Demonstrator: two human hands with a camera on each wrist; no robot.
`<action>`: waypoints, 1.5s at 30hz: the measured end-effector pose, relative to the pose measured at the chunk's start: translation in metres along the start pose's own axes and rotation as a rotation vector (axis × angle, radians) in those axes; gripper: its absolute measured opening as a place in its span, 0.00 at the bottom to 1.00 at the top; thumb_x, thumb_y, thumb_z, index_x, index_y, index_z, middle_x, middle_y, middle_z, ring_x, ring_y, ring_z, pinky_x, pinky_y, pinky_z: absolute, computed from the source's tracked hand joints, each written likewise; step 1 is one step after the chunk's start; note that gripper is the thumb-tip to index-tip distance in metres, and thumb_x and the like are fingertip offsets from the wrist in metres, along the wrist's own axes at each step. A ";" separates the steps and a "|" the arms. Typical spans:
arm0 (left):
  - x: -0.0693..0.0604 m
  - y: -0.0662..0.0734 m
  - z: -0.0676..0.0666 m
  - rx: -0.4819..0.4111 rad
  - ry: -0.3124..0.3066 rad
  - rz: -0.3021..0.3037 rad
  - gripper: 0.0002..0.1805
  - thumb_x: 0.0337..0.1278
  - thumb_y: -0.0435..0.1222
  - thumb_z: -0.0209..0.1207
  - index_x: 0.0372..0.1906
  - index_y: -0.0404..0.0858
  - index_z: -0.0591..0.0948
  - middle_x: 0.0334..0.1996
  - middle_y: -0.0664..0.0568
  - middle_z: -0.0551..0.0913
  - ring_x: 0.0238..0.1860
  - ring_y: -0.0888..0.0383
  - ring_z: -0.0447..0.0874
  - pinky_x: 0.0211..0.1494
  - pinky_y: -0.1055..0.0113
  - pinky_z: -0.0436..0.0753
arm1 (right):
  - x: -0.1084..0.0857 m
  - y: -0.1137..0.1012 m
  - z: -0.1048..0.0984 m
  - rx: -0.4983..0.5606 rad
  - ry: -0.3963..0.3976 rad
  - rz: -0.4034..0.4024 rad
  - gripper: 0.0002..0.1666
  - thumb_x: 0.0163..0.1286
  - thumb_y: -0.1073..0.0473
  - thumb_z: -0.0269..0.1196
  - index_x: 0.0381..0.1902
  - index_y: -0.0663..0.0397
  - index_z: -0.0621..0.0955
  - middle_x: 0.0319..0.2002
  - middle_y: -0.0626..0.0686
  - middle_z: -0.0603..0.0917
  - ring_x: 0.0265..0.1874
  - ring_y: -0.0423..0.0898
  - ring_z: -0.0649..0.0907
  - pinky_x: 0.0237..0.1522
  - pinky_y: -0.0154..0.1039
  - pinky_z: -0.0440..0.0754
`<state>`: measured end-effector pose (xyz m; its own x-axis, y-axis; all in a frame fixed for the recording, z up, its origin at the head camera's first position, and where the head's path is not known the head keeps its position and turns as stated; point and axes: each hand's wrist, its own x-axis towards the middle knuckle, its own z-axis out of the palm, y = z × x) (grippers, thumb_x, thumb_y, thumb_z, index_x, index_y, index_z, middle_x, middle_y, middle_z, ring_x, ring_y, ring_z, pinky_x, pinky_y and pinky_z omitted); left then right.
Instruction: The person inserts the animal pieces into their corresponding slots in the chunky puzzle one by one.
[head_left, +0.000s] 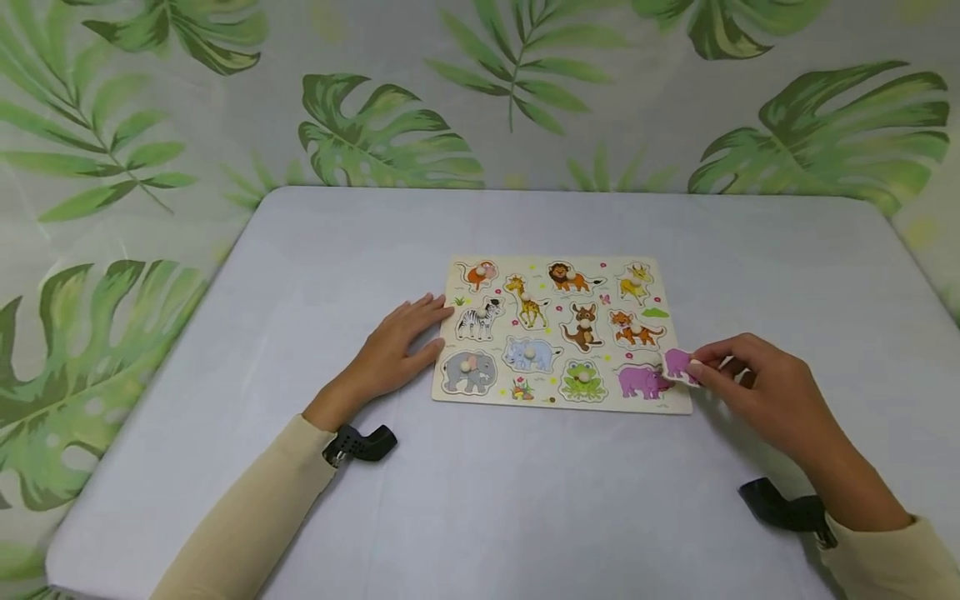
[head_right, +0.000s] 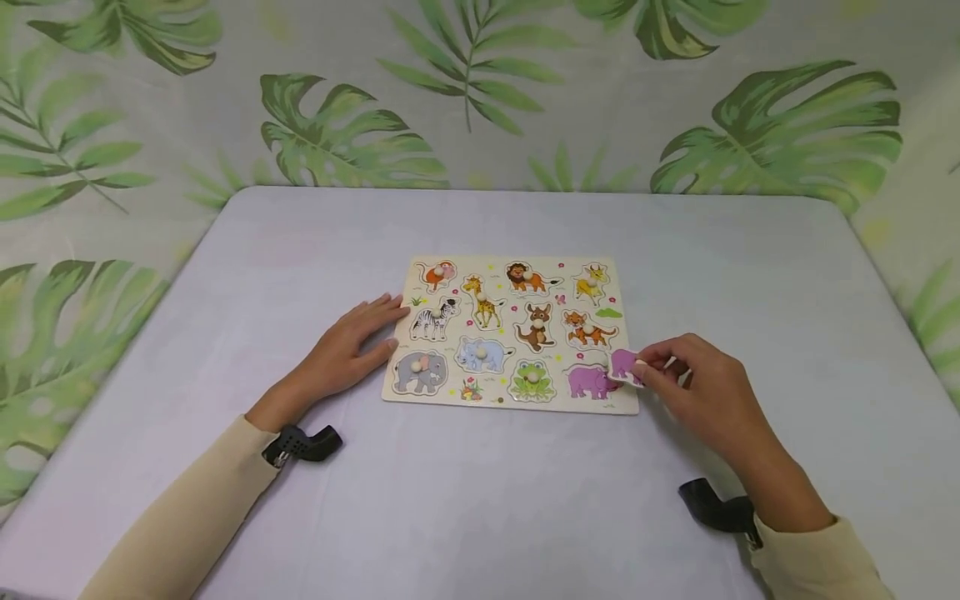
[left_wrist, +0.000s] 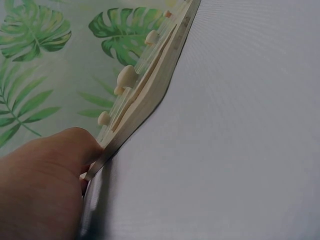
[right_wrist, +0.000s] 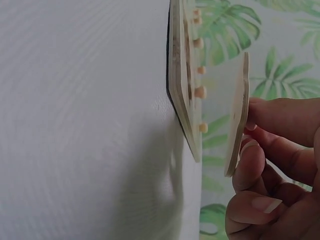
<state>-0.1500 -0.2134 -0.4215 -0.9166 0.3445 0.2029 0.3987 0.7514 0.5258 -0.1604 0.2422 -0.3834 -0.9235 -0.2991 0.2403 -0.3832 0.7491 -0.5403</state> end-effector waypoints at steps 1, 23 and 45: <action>0.000 0.000 0.001 0.001 -0.002 0.000 0.27 0.68 0.43 0.53 0.69 0.41 0.69 0.72 0.50 0.63 0.75 0.54 0.51 0.78 0.57 0.47 | -0.001 0.000 0.000 0.003 0.000 -0.004 0.11 0.61 0.55 0.70 0.41 0.51 0.84 0.32 0.49 0.82 0.27 0.36 0.74 0.23 0.24 0.73; 0.001 0.003 -0.001 0.015 -0.011 -0.013 0.27 0.68 0.43 0.53 0.70 0.42 0.68 0.72 0.51 0.62 0.75 0.53 0.52 0.77 0.56 0.48 | 0.015 -0.021 0.005 0.008 -0.058 -0.068 0.08 0.60 0.58 0.71 0.37 0.50 0.85 0.31 0.45 0.81 0.29 0.42 0.75 0.27 0.27 0.74; 0.000 0.005 -0.002 0.001 -0.008 -0.010 0.27 0.68 0.43 0.53 0.70 0.42 0.68 0.72 0.50 0.62 0.75 0.52 0.51 0.77 0.56 0.47 | 0.019 -0.018 0.014 0.034 -0.129 -0.124 0.06 0.58 0.59 0.72 0.33 0.47 0.85 0.27 0.42 0.78 0.26 0.41 0.75 0.24 0.30 0.75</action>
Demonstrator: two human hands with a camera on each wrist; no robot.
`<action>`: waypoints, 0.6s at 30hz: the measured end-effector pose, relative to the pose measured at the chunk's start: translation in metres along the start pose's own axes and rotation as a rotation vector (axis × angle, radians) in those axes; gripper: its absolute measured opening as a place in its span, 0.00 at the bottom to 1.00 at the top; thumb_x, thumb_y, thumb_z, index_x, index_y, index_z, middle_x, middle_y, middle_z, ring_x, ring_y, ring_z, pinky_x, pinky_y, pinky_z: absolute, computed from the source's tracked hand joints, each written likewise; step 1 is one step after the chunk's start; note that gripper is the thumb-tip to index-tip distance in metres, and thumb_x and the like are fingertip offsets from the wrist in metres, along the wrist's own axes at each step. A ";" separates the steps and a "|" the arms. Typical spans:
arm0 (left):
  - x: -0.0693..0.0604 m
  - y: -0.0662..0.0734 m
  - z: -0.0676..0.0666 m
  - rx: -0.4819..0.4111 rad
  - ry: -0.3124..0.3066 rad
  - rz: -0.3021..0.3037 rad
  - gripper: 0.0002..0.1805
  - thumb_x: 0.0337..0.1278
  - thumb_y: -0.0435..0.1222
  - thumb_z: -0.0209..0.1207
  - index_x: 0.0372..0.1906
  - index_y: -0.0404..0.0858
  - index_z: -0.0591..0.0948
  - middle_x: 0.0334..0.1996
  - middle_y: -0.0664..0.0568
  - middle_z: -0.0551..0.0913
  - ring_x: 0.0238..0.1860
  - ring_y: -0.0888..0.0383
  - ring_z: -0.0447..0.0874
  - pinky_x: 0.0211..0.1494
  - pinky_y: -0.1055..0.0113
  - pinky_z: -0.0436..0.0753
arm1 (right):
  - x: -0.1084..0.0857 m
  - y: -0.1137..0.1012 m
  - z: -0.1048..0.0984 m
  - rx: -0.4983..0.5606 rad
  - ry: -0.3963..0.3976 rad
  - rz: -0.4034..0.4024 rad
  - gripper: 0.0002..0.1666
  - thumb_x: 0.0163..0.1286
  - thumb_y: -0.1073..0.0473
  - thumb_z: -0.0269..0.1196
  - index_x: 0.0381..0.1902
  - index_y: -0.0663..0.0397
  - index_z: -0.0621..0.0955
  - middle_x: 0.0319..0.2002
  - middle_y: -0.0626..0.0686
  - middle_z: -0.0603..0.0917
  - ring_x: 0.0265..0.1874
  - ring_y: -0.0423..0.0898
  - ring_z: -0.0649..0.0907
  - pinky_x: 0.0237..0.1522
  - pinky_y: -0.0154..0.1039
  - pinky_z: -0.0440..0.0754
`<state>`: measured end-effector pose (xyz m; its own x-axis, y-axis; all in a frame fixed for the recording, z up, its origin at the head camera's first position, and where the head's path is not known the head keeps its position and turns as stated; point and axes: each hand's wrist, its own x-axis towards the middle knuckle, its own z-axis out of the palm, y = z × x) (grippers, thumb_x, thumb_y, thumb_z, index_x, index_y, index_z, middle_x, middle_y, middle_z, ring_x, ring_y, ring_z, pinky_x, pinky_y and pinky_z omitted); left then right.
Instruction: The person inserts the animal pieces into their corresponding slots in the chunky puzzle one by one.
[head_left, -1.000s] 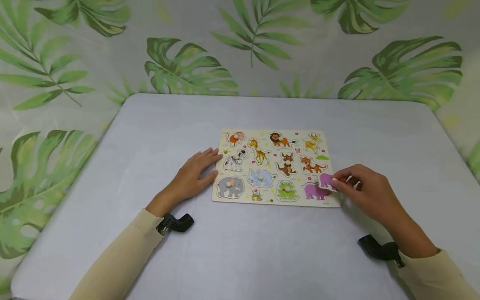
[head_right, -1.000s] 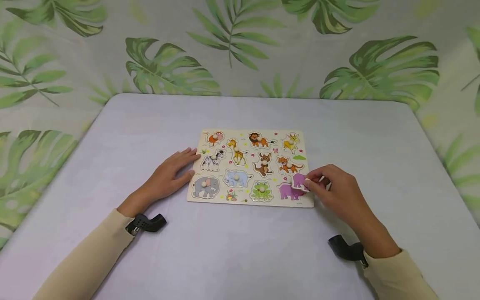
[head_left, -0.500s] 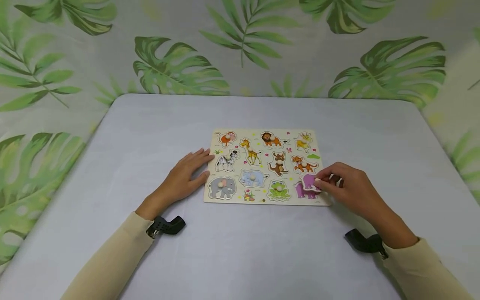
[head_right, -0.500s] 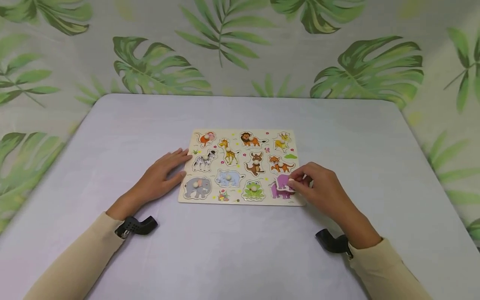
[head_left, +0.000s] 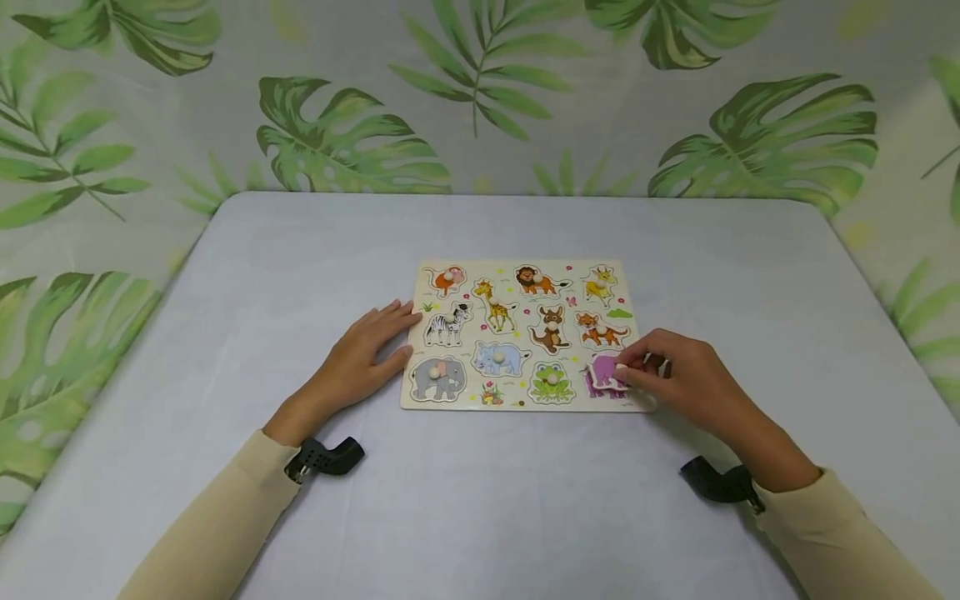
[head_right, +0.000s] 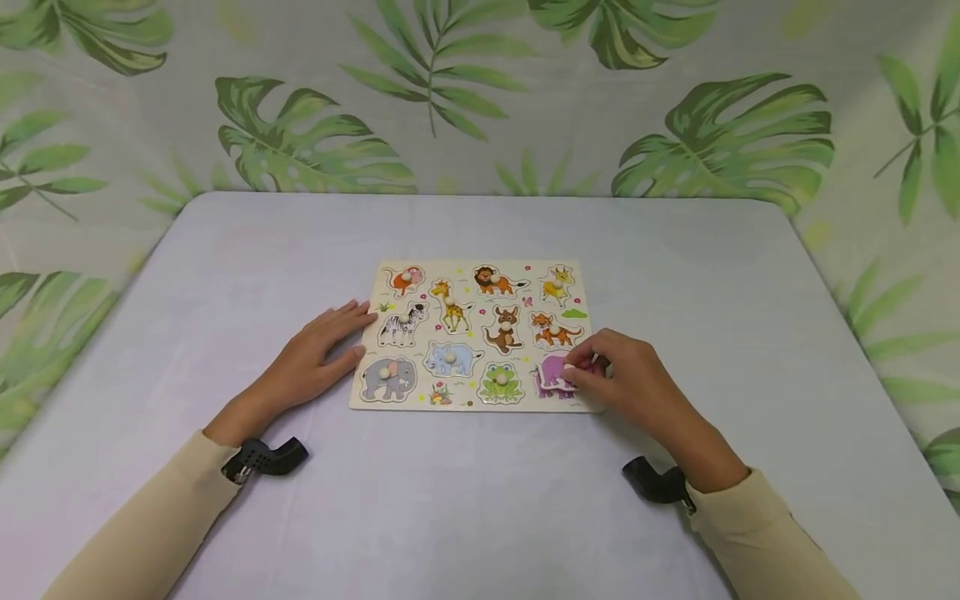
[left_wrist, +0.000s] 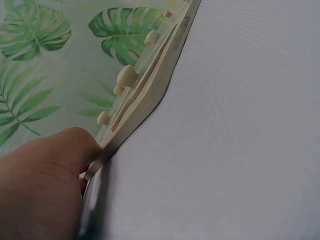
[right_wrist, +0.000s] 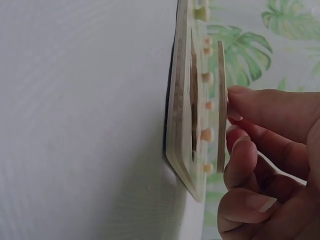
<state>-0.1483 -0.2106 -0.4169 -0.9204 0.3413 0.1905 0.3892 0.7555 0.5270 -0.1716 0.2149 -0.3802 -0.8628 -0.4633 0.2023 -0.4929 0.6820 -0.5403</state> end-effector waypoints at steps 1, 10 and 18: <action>0.000 0.000 0.000 -0.003 0.002 0.001 0.27 0.68 0.43 0.53 0.70 0.42 0.68 0.72 0.50 0.62 0.75 0.52 0.52 0.77 0.55 0.48 | 0.000 0.000 0.000 -0.001 -0.003 0.003 0.06 0.58 0.58 0.72 0.34 0.47 0.85 0.27 0.42 0.78 0.26 0.41 0.75 0.24 0.30 0.74; 0.003 -0.001 0.004 -0.009 0.000 0.009 0.27 0.68 0.43 0.53 0.70 0.42 0.68 0.73 0.50 0.61 0.75 0.51 0.51 0.77 0.54 0.47 | 0.001 0.003 -0.003 -0.001 -0.019 0.001 0.07 0.57 0.60 0.72 0.33 0.47 0.84 0.27 0.42 0.79 0.26 0.41 0.76 0.24 0.30 0.76; 0.000 -0.001 0.000 0.020 0.006 0.001 0.27 0.68 0.43 0.54 0.70 0.44 0.68 0.73 0.52 0.61 0.75 0.53 0.52 0.77 0.55 0.48 | 0.005 0.003 0.001 0.041 -0.054 0.006 0.07 0.57 0.61 0.72 0.33 0.46 0.84 0.28 0.42 0.79 0.26 0.41 0.76 0.25 0.30 0.77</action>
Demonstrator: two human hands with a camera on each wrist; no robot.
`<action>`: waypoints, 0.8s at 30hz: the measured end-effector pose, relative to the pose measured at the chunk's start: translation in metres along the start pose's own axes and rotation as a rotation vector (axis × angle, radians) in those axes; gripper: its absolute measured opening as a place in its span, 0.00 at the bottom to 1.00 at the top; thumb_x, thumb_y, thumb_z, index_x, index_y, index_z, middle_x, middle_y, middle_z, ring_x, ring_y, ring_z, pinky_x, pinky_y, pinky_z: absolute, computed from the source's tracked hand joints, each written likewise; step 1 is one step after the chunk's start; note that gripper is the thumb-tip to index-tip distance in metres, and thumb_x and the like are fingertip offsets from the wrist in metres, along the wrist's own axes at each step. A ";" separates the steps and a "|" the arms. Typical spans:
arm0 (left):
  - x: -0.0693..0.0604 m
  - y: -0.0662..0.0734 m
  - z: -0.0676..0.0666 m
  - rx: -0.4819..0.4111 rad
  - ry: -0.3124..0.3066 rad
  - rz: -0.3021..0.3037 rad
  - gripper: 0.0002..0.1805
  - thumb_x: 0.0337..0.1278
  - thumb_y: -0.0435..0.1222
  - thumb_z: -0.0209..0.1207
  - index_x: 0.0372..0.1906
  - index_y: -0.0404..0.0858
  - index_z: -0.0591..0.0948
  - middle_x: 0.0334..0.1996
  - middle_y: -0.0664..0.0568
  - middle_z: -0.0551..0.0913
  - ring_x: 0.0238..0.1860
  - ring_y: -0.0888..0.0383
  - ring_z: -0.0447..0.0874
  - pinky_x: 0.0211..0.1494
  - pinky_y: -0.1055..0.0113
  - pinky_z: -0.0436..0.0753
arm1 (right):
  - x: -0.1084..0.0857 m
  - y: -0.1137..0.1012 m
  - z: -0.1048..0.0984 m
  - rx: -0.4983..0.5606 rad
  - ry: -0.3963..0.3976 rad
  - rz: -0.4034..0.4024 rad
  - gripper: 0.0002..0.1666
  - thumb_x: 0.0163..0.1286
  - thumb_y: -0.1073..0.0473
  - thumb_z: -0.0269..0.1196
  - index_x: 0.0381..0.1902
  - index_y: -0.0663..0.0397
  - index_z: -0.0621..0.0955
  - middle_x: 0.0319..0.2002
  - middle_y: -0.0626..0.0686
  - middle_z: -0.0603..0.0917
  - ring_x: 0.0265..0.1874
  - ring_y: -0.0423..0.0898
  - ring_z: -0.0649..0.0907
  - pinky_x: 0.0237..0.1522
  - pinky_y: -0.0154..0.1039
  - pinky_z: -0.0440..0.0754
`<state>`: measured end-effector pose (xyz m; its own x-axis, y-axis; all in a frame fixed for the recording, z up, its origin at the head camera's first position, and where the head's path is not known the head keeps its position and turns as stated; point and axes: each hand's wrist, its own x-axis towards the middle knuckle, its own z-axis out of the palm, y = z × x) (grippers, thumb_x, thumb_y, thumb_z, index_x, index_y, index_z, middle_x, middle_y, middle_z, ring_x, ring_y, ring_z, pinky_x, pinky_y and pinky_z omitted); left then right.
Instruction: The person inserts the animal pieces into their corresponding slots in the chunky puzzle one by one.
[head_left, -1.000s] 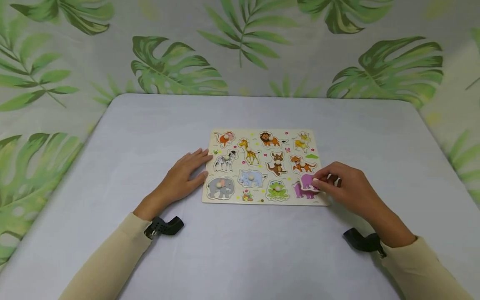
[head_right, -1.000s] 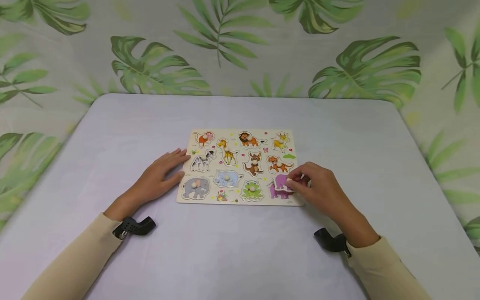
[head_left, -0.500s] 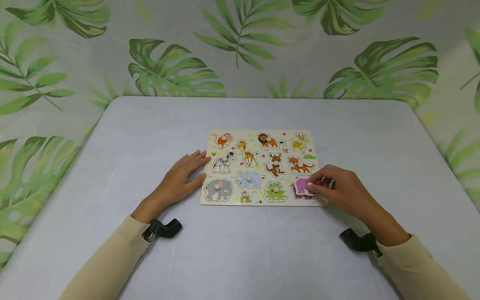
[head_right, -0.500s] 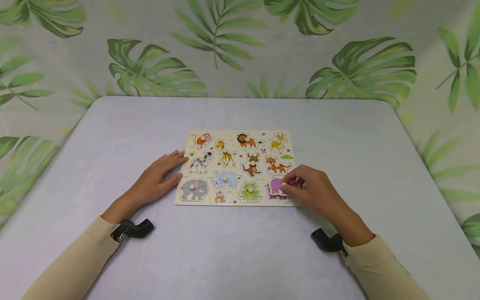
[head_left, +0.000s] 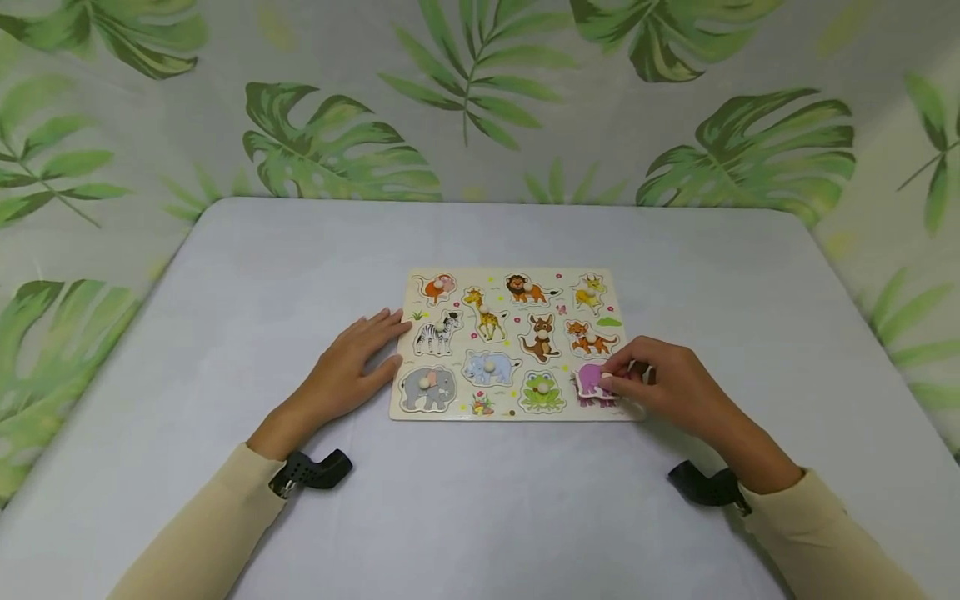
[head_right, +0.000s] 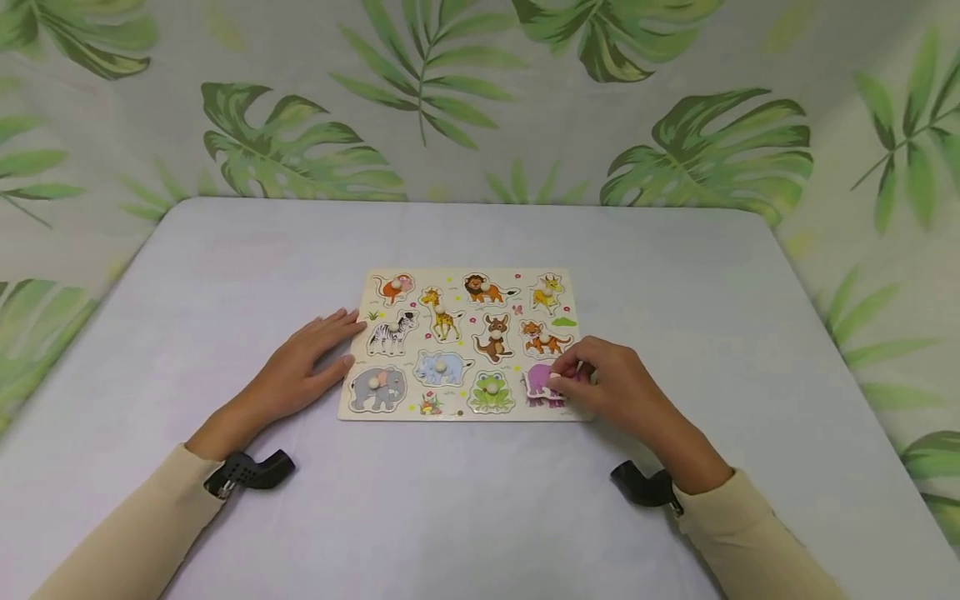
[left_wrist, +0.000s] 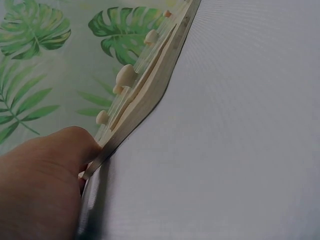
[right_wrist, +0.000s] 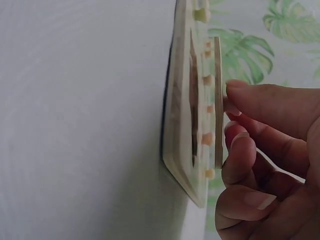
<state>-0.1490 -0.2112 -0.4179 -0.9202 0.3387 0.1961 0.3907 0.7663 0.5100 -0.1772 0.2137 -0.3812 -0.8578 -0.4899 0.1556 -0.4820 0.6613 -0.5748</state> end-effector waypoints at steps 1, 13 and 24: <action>0.001 0.000 -0.001 0.006 0.001 0.003 0.27 0.68 0.43 0.54 0.70 0.44 0.68 0.73 0.52 0.61 0.75 0.52 0.52 0.77 0.55 0.49 | 0.000 0.000 0.001 0.006 -0.006 0.003 0.07 0.58 0.60 0.72 0.33 0.46 0.84 0.28 0.42 0.78 0.26 0.41 0.75 0.25 0.30 0.76; -0.001 0.003 0.000 -0.011 -0.007 0.001 0.27 0.68 0.43 0.54 0.70 0.43 0.69 0.72 0.50 0.62 0.74 0.50 0.52 0.77 0.52 0.49 | -0.001 0.002 0.003 0.050 -0.086 0.007 0.06 0.59 0.59 0.72 0.34 0.46 0.84 0.26 0.41 0.77 0.26 0.39 0.75 0.26 0.30 0.75; 0.000 0.004 -0.001 -0.006 0.012 0.009 0.28 0.67 0.43 0.55 0.70 0.43 0.69 0.72 0.50 0.62 0.74 0.49 0.53 0.77 0.53 0.49 | -0.001 0.002 0.001 0.053 -0.102 0.020 0.06 0.59 0.57 0.71 0.34 0.47 0.84 0.26 0.42 0.76 0.27 0.40 0.75 0.26 0.30 0.75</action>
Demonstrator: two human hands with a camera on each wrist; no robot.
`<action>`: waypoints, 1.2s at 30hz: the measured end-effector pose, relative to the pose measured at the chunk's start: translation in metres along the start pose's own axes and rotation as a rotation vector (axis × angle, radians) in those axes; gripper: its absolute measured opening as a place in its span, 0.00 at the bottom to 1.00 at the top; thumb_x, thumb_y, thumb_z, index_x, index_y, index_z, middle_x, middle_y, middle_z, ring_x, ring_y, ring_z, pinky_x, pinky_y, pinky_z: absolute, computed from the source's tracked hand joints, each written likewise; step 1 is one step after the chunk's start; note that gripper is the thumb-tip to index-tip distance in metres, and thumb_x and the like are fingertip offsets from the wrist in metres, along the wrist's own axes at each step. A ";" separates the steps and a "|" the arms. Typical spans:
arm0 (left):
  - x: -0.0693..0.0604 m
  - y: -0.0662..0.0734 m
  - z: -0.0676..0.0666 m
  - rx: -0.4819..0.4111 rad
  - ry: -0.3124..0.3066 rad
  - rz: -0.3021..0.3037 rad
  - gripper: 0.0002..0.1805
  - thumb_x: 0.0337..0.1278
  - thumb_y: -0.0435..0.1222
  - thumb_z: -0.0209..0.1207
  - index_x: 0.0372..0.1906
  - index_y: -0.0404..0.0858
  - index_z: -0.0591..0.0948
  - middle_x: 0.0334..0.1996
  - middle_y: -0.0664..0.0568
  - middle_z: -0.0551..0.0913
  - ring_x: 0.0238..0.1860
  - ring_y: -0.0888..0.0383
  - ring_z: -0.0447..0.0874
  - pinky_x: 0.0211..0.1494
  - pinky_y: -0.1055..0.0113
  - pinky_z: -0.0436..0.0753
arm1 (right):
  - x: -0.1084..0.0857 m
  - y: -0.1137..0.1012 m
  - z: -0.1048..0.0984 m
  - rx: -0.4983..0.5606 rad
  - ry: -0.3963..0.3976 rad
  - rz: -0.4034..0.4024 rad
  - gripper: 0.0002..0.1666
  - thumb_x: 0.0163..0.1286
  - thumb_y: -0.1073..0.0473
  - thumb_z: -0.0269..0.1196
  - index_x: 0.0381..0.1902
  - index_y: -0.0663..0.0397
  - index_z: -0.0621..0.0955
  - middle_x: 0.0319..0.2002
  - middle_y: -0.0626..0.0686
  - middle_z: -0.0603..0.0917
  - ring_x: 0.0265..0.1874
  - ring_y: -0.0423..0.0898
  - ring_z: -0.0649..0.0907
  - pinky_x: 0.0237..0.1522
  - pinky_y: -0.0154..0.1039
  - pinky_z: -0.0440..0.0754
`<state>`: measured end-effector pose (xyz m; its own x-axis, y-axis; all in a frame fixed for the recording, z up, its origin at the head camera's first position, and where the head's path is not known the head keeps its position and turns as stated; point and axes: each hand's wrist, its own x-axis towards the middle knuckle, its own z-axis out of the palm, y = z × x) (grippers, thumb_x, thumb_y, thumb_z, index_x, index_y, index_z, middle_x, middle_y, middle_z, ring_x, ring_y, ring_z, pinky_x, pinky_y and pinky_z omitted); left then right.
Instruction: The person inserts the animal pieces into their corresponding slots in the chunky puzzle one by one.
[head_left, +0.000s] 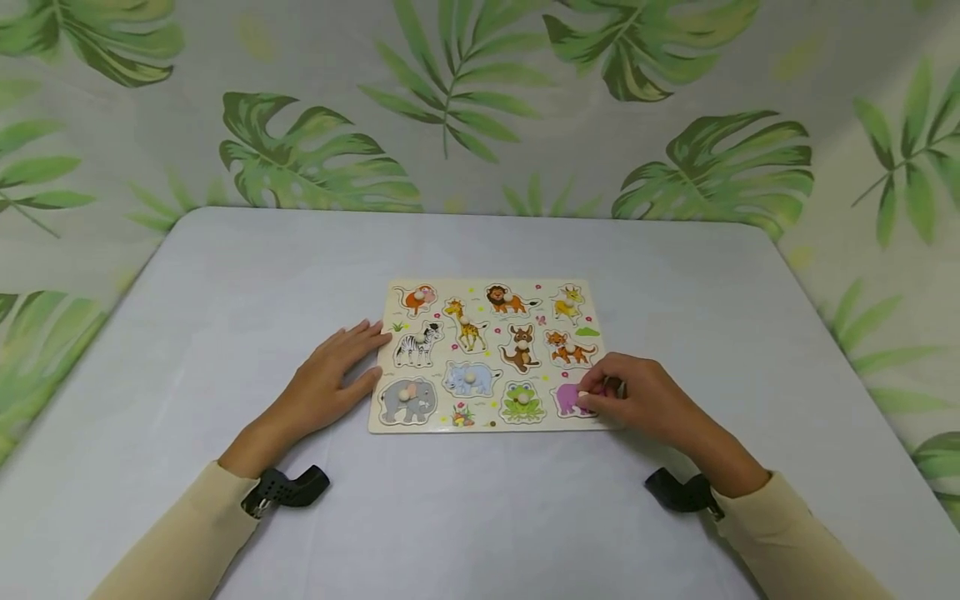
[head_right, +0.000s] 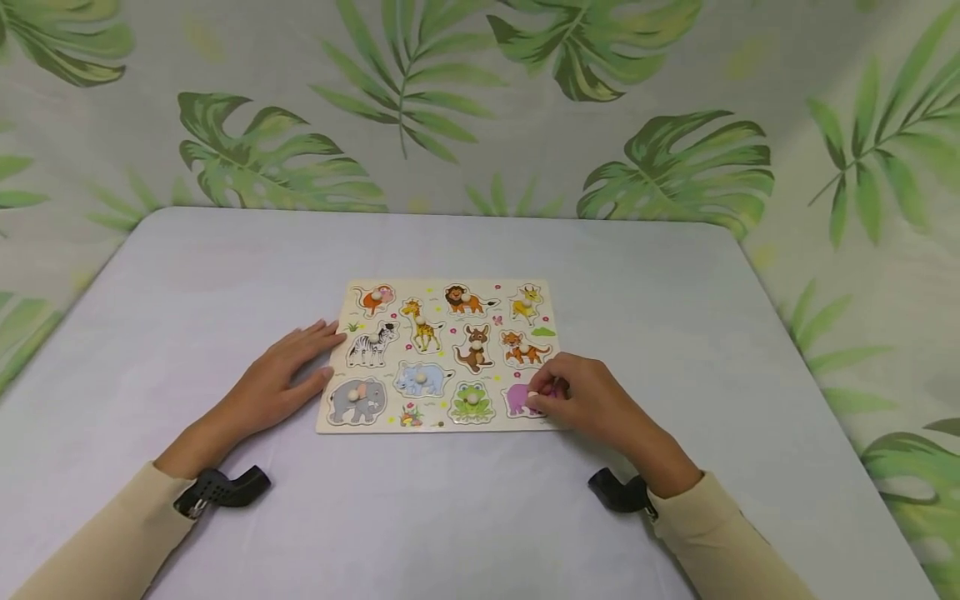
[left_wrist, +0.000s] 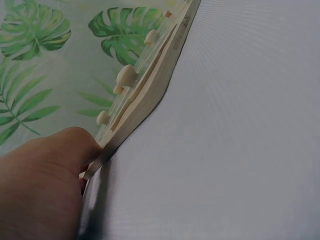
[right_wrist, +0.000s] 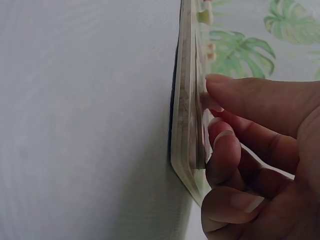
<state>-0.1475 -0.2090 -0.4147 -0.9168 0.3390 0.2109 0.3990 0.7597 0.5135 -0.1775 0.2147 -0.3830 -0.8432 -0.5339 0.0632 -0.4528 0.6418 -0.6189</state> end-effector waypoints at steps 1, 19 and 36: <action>0.000 0.000 0.000 0.000 0.002 0.002 0.28 0.67 0.43 0.55 0.70 0.43 0.69 0.72 0.49 0.62 0.74 0.49 0.53 0.77 0.53 0.49 | 0.000 -0.001 0.000 -0.003 0.002 -0.001 0.06 0.59 0.58 0.71 0.34 0.46 0.84 0.26 0.42 0.76 0.27 0.40 0.75 0.27 0.30 0.75; 0.003 -0.002 0.000 -0.010 0.031 0.026 0.27 0.67 0.43 0.55 0.69 0.42 0.69 0.72 0.49 0.63 0.74 0.49 0.54 0.77 0.54 0.49 | 0.003 -0.005 -0.006 -0.023 -0.016 0.017 0.06 0.59 0.58 0.72 0.33 0.46 0.83 0.26 0.42 0.76 0.27 0.40 0.75 0.27 0.30 0.76; 0.000 -0.002 0.001 -0.004 0.021 0.026 0.27 0.67 0.42 0.55 0.69 0.42 0.69 0.71 0.48 0.64 0.74 0.48 0.54 0.76 0.52 0.50 | 0.001 0.000 0.001 0.003 -0.022 0.018 0.06 0.59 0.58 0.71 0.33 0.46 0.83 0.26 0.42 0.77 0.27 0.39 0.76 0.27 0.30 0.77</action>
<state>-0.1481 -0.2099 -0.4168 -0.9064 0.3464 0.2416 0.4224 0.7489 0.5107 -0.1782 0.2136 -0.3832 -0.8445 -0.5344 0.0353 -0.4370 0.6496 -0.6221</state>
